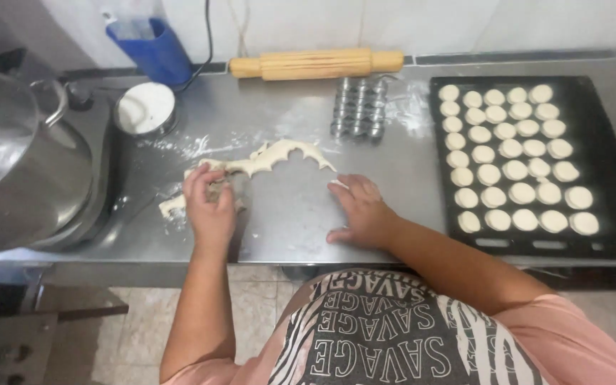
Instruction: Cutting small circles of dough using a multi-ring cutter and arranging them on a baking tray.
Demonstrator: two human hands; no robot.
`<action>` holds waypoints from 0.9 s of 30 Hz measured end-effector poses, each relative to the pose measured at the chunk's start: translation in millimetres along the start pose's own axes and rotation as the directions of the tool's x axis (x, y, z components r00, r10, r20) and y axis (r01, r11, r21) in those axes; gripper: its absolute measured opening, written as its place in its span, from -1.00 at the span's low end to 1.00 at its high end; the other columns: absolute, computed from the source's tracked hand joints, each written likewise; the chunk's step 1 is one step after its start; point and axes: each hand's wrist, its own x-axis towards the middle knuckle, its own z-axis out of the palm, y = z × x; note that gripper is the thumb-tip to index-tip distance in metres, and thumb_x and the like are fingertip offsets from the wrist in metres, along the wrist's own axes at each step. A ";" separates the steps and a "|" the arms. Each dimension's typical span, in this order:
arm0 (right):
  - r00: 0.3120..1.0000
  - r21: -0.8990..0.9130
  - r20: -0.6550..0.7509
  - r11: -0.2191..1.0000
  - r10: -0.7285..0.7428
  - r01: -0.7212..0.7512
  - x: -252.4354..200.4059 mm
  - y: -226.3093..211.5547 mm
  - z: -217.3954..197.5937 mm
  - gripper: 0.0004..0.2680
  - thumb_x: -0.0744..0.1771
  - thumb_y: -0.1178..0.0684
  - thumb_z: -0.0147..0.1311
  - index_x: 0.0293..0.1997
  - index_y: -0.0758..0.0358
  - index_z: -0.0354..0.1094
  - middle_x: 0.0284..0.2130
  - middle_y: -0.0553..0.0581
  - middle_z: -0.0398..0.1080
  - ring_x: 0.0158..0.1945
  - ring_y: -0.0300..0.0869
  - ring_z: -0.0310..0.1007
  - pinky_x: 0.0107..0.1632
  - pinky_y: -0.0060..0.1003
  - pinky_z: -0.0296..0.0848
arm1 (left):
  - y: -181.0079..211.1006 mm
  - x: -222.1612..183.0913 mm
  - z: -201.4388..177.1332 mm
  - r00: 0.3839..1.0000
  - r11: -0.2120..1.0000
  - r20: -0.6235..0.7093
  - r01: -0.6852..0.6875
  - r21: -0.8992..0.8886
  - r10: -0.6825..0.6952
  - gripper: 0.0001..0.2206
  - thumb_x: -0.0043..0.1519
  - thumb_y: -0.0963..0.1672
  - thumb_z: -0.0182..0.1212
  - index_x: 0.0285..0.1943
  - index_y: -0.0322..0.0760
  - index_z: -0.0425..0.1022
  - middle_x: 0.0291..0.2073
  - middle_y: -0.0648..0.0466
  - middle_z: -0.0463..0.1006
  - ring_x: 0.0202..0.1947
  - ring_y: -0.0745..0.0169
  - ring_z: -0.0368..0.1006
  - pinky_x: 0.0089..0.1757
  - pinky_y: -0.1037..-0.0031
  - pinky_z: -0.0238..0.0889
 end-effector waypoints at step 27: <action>0.982 0.088 -0.157 0.992 0.102 -0.089 117.0 40.8 55.3 -0.67 0.38 0.00 0.04 0.32 -0.06 0.23 0.19 0.15 0.23 0.34 0.07 0.18 0.34 0.00 0.06 | -73.1 53.1 48.3 0.931 0.780 0.151 0.182 0.599 -0.333 -0.62 0.14 0.09 0.43 0.10 0.08 0.60 0.01 0.11 0.43 0.07 0.00 0.39 0.03 0.25 0.29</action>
